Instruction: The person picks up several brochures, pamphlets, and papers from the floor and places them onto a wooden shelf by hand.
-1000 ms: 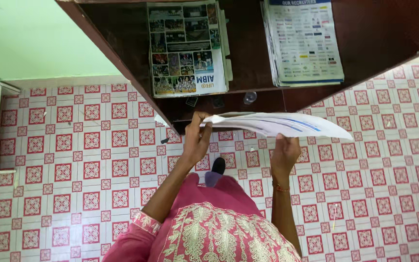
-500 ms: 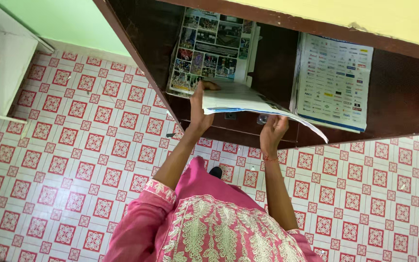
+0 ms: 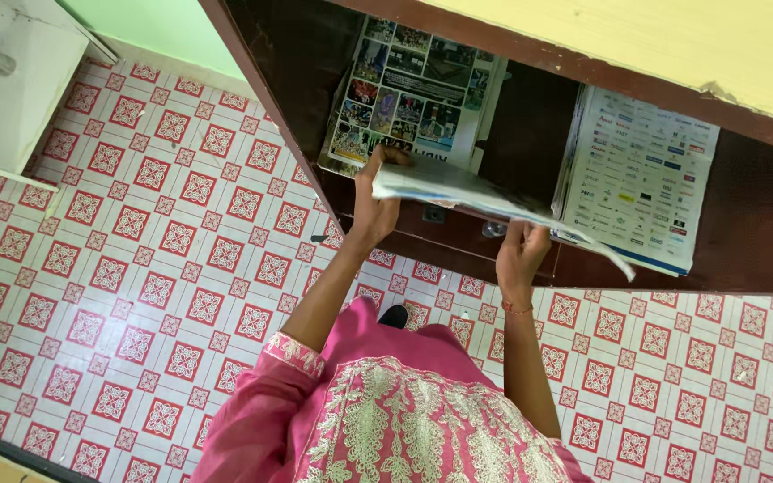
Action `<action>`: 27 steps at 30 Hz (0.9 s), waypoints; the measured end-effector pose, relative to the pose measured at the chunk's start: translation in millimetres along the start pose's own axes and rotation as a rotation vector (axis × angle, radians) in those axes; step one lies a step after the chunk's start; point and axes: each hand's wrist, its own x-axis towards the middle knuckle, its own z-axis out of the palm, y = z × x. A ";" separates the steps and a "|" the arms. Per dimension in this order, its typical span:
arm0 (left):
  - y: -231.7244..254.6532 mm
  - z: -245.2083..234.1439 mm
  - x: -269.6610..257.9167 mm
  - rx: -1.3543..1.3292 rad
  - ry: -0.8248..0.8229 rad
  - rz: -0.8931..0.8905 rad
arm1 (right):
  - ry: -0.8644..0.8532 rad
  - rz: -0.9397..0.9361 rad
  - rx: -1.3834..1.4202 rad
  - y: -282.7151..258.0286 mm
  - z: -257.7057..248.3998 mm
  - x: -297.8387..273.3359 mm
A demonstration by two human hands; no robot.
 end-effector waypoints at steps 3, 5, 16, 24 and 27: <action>-15.1 4.6 -4.9 -0.413 0.014 -0.090 | 0.001 -0.256 -0.094 17.3 -3.8 -9.5; -13.1 8.2 -2.7 -0.472 0.020 -0.178 | 0.012 -0.256 -0.116 21.7 -6.5 -8.4; 48.8 -11.6 20.1 -0.039 -0.018 -0.003 | 0.002 -0.229 0.097 -56.3 -24.1 3.6; -10.3 -2.4 14.9 0.072 -0.021 -0.006 | -0.149 -0.163 0.063 -58.3 -9.0 14.9; -14.2 0.1 13.6 0.111 -0.040 -0.134 | -0.148 -0.131 0.033 -46.7 -4.7 13.4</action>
